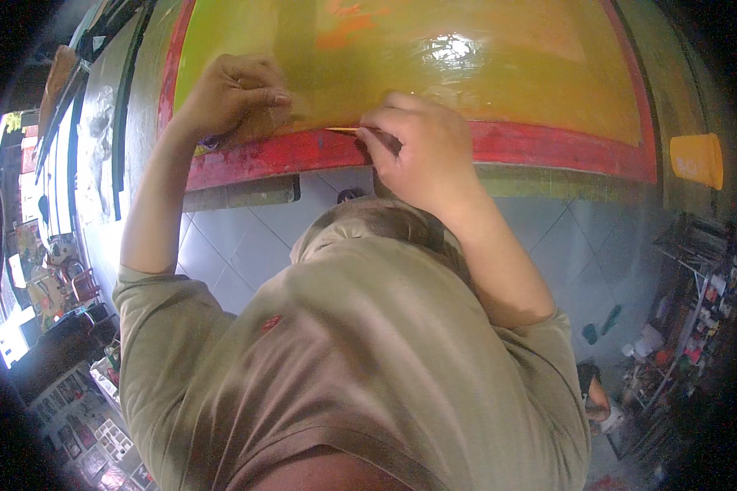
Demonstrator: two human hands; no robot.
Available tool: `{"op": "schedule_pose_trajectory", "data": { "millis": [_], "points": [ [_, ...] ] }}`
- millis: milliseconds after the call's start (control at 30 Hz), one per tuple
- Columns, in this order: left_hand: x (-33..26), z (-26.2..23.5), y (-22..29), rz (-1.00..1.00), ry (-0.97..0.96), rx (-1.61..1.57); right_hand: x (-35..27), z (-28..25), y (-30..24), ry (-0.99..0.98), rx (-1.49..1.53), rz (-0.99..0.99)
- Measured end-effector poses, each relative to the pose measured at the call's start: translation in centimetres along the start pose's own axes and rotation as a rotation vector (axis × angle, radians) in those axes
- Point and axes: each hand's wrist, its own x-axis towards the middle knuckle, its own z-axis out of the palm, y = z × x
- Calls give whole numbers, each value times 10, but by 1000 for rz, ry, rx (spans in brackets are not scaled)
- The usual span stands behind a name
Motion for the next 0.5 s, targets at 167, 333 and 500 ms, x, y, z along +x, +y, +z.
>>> {"op": "schedule_pose_trajectory", "data": {
  "millis": [167, 333, 500],
  "points": [
    [0, 17, -28, 164, 130, -202, -2, 1, 0, -10, 37, 6],
    [3, 24, -45, 453, 266, -71, -3, 6, -6, 11, 82, 67],
    [-9, 26, -12, 178, 246, -229, 6, 26, -22, 99, -124, -135]
  ]
}}
